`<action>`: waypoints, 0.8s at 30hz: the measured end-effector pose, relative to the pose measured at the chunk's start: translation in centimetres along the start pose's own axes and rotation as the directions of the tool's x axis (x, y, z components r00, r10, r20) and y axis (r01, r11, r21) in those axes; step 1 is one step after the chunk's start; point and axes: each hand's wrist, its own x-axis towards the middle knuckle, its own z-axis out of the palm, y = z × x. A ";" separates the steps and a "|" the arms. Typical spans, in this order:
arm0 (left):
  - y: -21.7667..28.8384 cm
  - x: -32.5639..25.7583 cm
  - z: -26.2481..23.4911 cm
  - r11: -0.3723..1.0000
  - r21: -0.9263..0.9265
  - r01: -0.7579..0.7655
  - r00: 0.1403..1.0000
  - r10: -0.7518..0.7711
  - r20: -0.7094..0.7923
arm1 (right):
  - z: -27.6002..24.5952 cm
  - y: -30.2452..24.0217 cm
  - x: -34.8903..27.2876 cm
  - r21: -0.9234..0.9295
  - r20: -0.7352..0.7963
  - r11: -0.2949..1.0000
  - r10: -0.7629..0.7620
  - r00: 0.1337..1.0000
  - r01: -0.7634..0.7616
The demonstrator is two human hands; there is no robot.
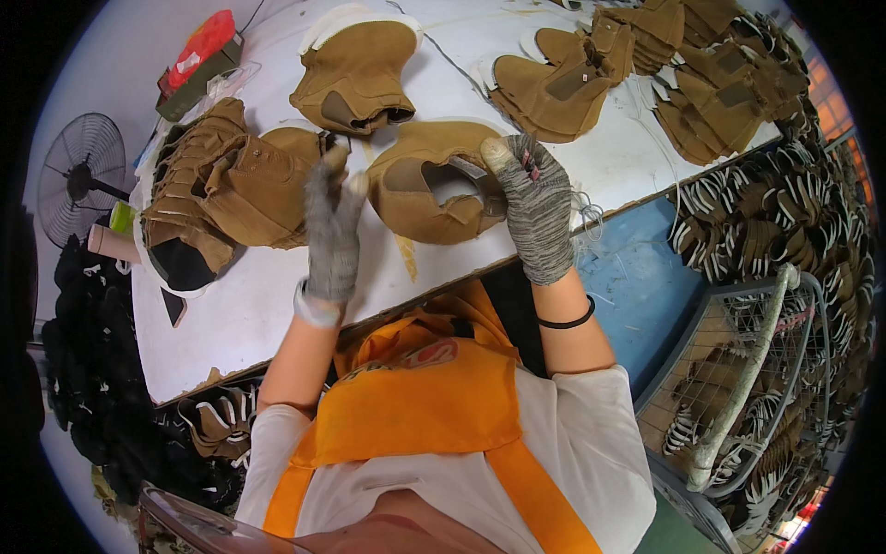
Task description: The person holds various tan-colored boot sections and uses a small tool to scrape or trim away excess material along the edges and seams.
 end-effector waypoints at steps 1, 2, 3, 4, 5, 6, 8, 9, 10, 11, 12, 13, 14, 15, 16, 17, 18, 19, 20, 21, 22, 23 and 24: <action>1.5 -1.7 -0.2 0.998 0.058 -0.001 0.997 -0.003 0.078 | 0.2 0.8 0.2 0.004 0.019 0.997 -0.074 0.997 0.074; 3.1 -3.3 -0.5 0.994 0.112 -0.009 0.988 -0.009 0.155 | 0.5 1.8 0.5 0.004 0.038 0.989 -0.147 0.988 0.147; 4.4 -4.5 -0.1 0.986 0.001 0.167 0.927 -0.157 0.340 | 0.9 2.4 0.5 -0.004 0.058 0.975 -0.220 0.974 0.221; 3.9 -4.8 0.3 0.954 -0.001 0.299 0.860 -0.269 0.434 | 1.4 2.5 0.4 0.057 0.112 0.979 -0.203 0.973 0.198; 3.5 -5.0 0.7 0.905 0.010 0.426 0.769 -0.367 0.524 | 1.5 2.4 0.2 0.042 0.145 0.984 -0.179 0.973 0.174; 3.4 -4.3 1.0 0.908 0.083 0.412 0.761 -0.393 0.516 | 1.6 1.9 0.2 0.026 0.184 0.987 -0.159 0.970 0.157; 2.4 -3.4 1.3 0.828 -0.090 0.553 0.757 -0.454 0.470 | 1.7 1.6 0.2 -0.050 0.237 0.992 -0.101 0.966 0.115; 1.9 -3.2 1.5 0.771 -0.178 0.612 0.744 -0.485 0.459 | 1.4 1.7 0.4 -0.120 0.289 0.977 -0.136 0.948 0.177; 2.1 -2.9 1.6 0.781 -0.211 0.587 0.769 -0.458 0.447 | 1.0 2.0 0.7 -0.185 0.343 0.953 -0.166 0.924 0.240; 1.0 -2.8 1.9 0.988 -0.060 0.140 0.952 -0.118 0.281 | 0.7 2.4 1.1 -0.246 0.398 0.920 -0.191 0.897 0.305; -0.9 -2.6 2.3 0.933 0.159 -0.323 0.938 0.293 0.186 | 0.5 3.0 1.4 -0.239 0.384 0.916 -0.217 0.897 0.324; -1.4 -2.6 2.3 0.913 0.177 -0.368 0.925 0.339 0.173 | 0.3 3.9 1.9 -0.227 0.370 0.911 -0.245 0.896 0.343; -1.8 -2.7 2.2 0.890 0.197 -0.411 0.909 0.385 0.157 | 0.1 4.0 2.4 -0.200 0.339 0.933 -0.219 0.915 0.298; -1.7 -3.1 1.5 0.998 -0.007 -0.061 0.979 0.061 0.195 | 0.0 4.1 2.9 -0.169 0.304 0.953 -0.192 0.933 0.251; -1.5 -3.5 0.9 0.932 -0.183 0.314 0.922 -0.253 0.294 | -0.3 3.7 3.4 -0.115 0.256 0.984 -0.104 0.961 0.137; -1.1 -3.8 0.4 0.971 -0.103 0.215 0.919 -0.165 0.359 | -0.4 3.1 3.6 -0.055 0.214 0.998 -0.010 0.977 0.022; -0.5 -4.0 0.0 0.994 -0.034 0.105 0.900 -0.081 0.429 | 0.0 1.7 3.3 -0.084 0.202 0.995 -0.025 0.979 0.043; 0.5 -4.0 -0.3 1.000 0.028 -0.011 0.864 -0.004 0.504 | -0.2 1.9 3.7 -0.097 0.212 0.995 -0.014 0.977 0.035; 1.6 -3.8 -0.4 0.991 0.053 -0.123 0.766 0.061 0.640 | -0.5 2.3 4.4 -0.109 0.222 0.994 -0.003 0.975 0.028; 1.5 -3.6 -0.7 0.994 0.084 -0.070 0.714 -0.009 0.700 | -0.4 2.3 4.6 -0.123 0.237 0.992 0.011 0.971 0.019; 1.4 -3.3 -1.2 0.993 0.119 -0.019 0.653 -0.077 0.753 | -0.4 1.8 4.4 -0.180 0.287 0.982 0.104 0.952 -0.053; 1.2 -3.2 -1.5 0.987 0.157 0.028 0.584 -0.144 0.799 | 0.0 1.9 4.0 -0.176 0.296 0.984 0.071 0.953 -0.019; 0.4 -3.4 -1.4 0.997 0.075 -0.007 0.639 -0.053 0.767 | 0.4 2.0 3.6 -0.170 0.306 0.985 0.038 0.951 0.015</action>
